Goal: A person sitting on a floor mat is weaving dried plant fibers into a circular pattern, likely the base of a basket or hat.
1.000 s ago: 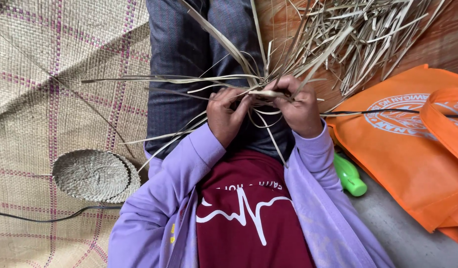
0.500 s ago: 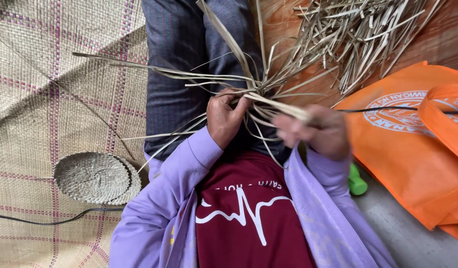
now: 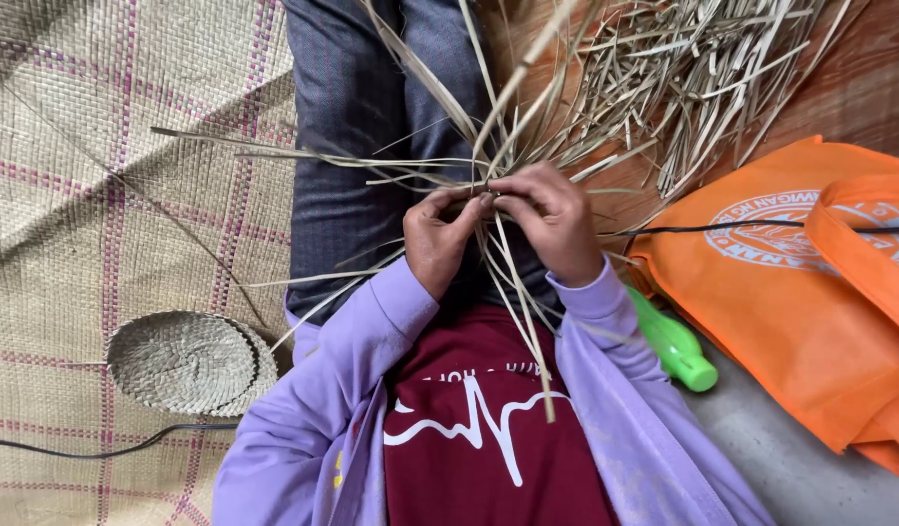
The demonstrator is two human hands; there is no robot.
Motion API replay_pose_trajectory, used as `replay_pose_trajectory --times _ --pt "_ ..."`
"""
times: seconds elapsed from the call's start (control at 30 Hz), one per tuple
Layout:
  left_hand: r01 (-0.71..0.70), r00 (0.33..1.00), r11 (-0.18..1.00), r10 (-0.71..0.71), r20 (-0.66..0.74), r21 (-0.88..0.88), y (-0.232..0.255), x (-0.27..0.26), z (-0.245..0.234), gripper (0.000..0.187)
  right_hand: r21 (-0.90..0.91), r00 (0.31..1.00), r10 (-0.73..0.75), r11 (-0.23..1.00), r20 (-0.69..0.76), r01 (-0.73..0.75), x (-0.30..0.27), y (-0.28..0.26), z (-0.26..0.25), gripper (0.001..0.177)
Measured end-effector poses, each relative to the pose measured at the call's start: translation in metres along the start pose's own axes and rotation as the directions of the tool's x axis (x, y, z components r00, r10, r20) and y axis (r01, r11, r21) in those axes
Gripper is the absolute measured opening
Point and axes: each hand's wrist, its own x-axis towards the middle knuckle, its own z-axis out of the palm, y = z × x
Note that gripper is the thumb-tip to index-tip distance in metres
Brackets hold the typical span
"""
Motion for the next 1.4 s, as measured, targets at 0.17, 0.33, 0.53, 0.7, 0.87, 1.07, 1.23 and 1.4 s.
replay_pose_trajectory --times 0.17,0.33,0.53,0.7,0.87,1.07,1.23,1.4 --pt "-0.069 0.996 0.993 0.073 -0.042 0.096 -0.011 0.002 -0.005 0.012 -0.064 0.997 -0.014 0.998 0.071 0.018 0.002 0.009 0.004 0.02" --pt "-0.183 0.982 0.956 0.191 -0.011 0.229 -0.004 0.002 -0.01 0.016 -0.039 0.991 -0.015 0.999 0.131 0.021 0.001 0.02 0.005 0.022" --pt "-0.011 1.0 0.99 0.011 -0.002 0.138 0.008 0.003 -0.011 0.016 -0.043 0.996 -0.002 0.999 0.091 0.006 0.003 0.023 0.006 0.019" --pt "0.025 0.999 0.995 -0.027 0.019 0.096 -0.005 0.011 -0.01 0.01 -0.016 0.999 0.014 1.0 0.033 -0.014 -0.001 0.019 0.007 0.017" --pt "0.112 0.992 0.992 -0.115 0.045 0.057 -0.003 0.012 -0.006 0.008 0.643 0.989 -0.133 0.752 -0.066 0.145 -0.009 -0.008 -0.042 0.02" --pt "0.214 0.977 0.972 -0.214 0.005 -0.092 -0.009 0.012 -0.005 0.011 0.612 0.984 0.013 0.785 -0.175 0.099 -0.006 -0.026 -0.028 0.041" --pt "0.226 0.974 0.974 -0.226 0.005 -0.006 -0.009 0.017 -0.013 0.012 -0.172 1.0 0.011 0.985 0.002 -0.011 -0.021 -0.015 0.012 0.056" --pt "0.243 0.97 0.969 -0.242 0.019 -0.052 0.007 0.018 -0.014 0.021 -0.317 0.994 0.013 0.947 -0.111 -0.047 -0.026 -0.006 0.029 0.065"
